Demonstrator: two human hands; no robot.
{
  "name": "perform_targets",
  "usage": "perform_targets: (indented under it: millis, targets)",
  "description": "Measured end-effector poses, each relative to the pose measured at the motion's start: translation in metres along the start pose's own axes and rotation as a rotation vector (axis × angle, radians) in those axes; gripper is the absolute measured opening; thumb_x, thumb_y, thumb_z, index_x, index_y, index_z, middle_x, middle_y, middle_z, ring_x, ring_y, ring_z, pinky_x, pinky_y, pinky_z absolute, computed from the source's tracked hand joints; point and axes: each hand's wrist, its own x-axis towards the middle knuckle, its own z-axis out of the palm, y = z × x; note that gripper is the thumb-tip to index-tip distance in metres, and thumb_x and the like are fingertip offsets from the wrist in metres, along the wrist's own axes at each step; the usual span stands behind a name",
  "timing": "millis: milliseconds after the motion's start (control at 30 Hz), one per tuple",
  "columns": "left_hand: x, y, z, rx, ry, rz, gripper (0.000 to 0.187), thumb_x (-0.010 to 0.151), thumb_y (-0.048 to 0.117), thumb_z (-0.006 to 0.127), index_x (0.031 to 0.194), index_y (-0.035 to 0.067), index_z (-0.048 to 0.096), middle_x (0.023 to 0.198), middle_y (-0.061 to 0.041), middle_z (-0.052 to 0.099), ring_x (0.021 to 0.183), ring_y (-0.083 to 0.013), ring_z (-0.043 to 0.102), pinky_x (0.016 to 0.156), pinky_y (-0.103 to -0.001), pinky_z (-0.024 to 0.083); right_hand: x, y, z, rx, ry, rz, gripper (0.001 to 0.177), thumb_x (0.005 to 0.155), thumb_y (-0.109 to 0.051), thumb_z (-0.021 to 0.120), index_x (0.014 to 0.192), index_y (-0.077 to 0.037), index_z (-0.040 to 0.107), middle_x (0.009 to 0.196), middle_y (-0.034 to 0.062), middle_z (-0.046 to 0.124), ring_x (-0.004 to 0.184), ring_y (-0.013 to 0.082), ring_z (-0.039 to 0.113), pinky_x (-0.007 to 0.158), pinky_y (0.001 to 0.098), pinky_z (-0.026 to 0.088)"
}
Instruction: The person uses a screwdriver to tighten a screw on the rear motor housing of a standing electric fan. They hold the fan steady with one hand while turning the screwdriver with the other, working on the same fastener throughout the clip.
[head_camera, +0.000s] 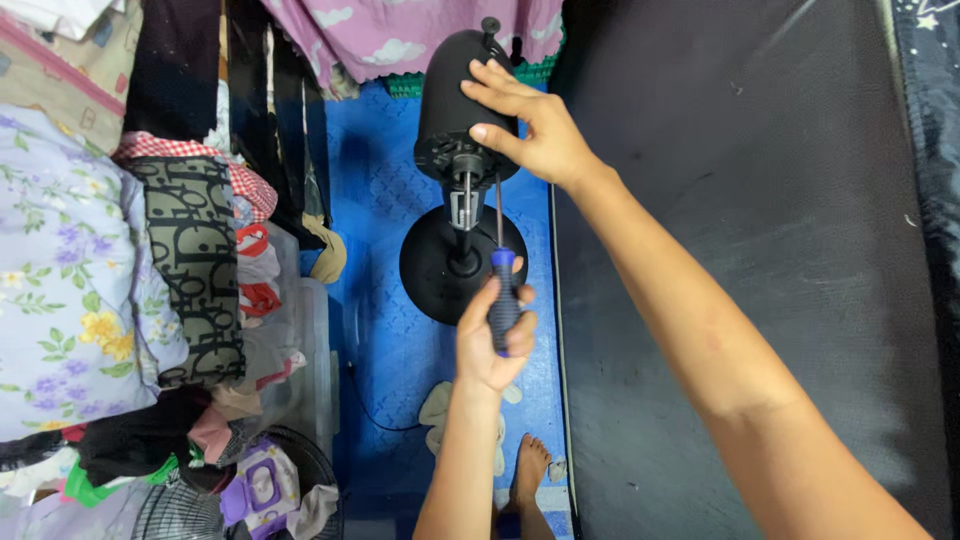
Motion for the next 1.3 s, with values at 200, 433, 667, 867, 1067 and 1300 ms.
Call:
perform_targets:
  millis: [200, 433, 667, 867, 1067, 1300]
  targets:
    - [0.0, -0.013, 0.006, 1.442, 0.544, 0.78, 0.039, 0.107, 0.029, 0.05, 0.14, 0.009, 0.052, 0.109, -0.017, 0.067, 0.057, -0.0168, 0.056, 0.044, -0.026, 0.046, 0.004, 0.001, -0.003, 0.008, -0.016, 0.014, 0.053, 0.097, -0.022, 0.077, 0.145, -0.01, 0.061, 0.16, 0.0164, 0.048, 0.156, 0.0334, 0.036, 0.129, 0.0456, 0.028]
    - [-0.006, 0.019, 0.004, -0.009, 0.078, -0.072, 0.041, 0.105, 0.032, 0.05, 0.14, 0.01, 0.052, 0.107, -0.015, 0.066, 0.059, -0.0169, 0.056, 0.045, -0.027, 0.046, 0.004, 0.0, -0.008, 0.089, -0.037, 0.059, 0.054, 0.093, -0.021, 0.08, 0.143, -0.009, 0.063, 0.16, 0.0154, 0.049, 0.156, 0.0322, 0.034, 0.129, 0.0458, 0.026]
    - [-0.014, 0.012, 0.011, -0.308, -0.055, -0.088, 0.043, 0.104, 0.035, 0.05, 0.14, 0.012, 0.052, 0.104, -0.014, 0.066, 0.061, -0.0171, 0.056, 0.047, -0.027, 0.047, -0.004, -0.001, -0.004, 0.136, -0.04, 0.07, 0.054, 0.092, -0.02, 0.082, 0.141, -0.009, 0.064, 0.159, 0.0151, 0.05, 0.157, 0.0313, 0.034, 0.13, 0.0456, 0.027]
    - [0.0, -0.002, 0.018, 0.954, 0.368, 0.442, 0.044, 0.103, 0.037, 0.049, 0.141, 0.013, 0.052, 0.101, -0.012, 0.065, 0.063, -0.0172, 0.056, 0.048, -0.028, 0.048, -0.004, 0.002, -0.009, 0.088, -0.024, 0.082, 0.054, 0.092, -0.02, 0.082, 0.142, -0.009, 0.064, 0.159, 0.0158, 0.05, 0.156, 0.0315, 0.035, 0.129, 0.0454, 0.026]
    - [-0.001, -0.011, 0.012, 1.198, 0.516, 0.676, 0.046, 0.102, 0.039, 0.049, 0.141, 0.015, 0.052, 0.099, -0.011, 0.064, 0.064, -0.0173, 0.056, 0.049, -0.028, 0.048, -0.01, 0.005, -0.008, 0.092, -0.021, 0.071, 0.055, 0.093, -0.021, 0.081, 0.143, -0.009, 0.063, 0.158, 0.016, 0.05, 0.156, 0.0306, 0.036, 0.13, 0.045, 0.027]
    - [0.012, 0.002, 0.011, -0.42, -0.006, -0.029, 0.048, 0.101, 0.042, 0.049, 0.141, 0.016, 0.052, 0.096, -0.009, 0.064, 0.067, -0.0175, 0.056, 0.051, -0.028, 0.049, -0.003, 0.003, -0.007, 0.085, -0.024, 0.09, 0.054, 0.092, -0.02, 0.081, 0.142, -0.009, 0.063, 0.159, 0.0161, 0.049, 0.155, 0.031, 0.035, 0.128, 0.0442, 0.027]
